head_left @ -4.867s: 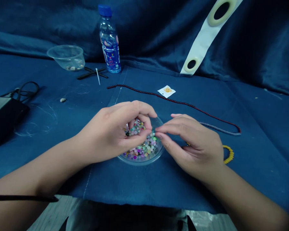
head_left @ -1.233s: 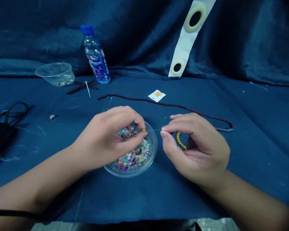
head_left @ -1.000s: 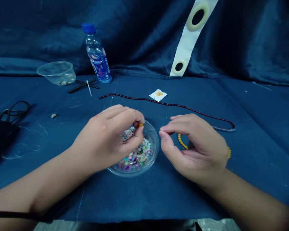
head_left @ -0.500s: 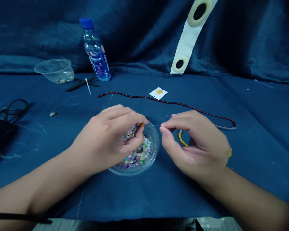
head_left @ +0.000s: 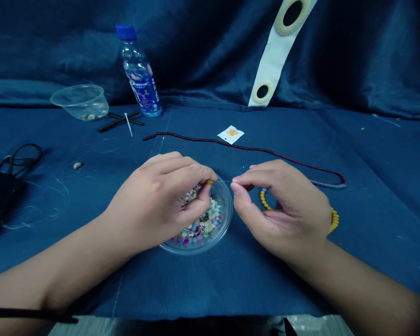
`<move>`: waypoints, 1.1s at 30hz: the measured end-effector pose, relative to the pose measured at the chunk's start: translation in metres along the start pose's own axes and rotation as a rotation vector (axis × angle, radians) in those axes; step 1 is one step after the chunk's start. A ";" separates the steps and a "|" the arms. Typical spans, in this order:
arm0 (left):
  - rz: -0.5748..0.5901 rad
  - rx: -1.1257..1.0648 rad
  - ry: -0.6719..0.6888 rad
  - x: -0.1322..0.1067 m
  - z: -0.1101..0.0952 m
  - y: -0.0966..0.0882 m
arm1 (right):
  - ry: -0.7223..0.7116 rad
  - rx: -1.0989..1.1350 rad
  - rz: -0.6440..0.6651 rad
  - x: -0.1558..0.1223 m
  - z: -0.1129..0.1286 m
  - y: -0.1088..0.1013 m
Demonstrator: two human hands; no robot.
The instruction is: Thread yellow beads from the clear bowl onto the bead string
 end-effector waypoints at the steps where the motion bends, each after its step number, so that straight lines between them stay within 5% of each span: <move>1: -0.003 0.000 0.002 0.000 0.000 0.000 | 0.001 -0.002 0.004 0.000 0.000 0.000; 33: 0.036 0.068 0.025 -0.005 -0.003 0.001 | 0.023 0.027 0.113 -0.008 -0.002 0.009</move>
Point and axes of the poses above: each hand's wrist, its own x-axis towards the middle knuckle, its own y-axis out of the palm, z = x × y, the point moved 5 cm from there along x, towards the middle knuckle, and after that the axes turned 7 degrees about -z, right-handed, at the moved point
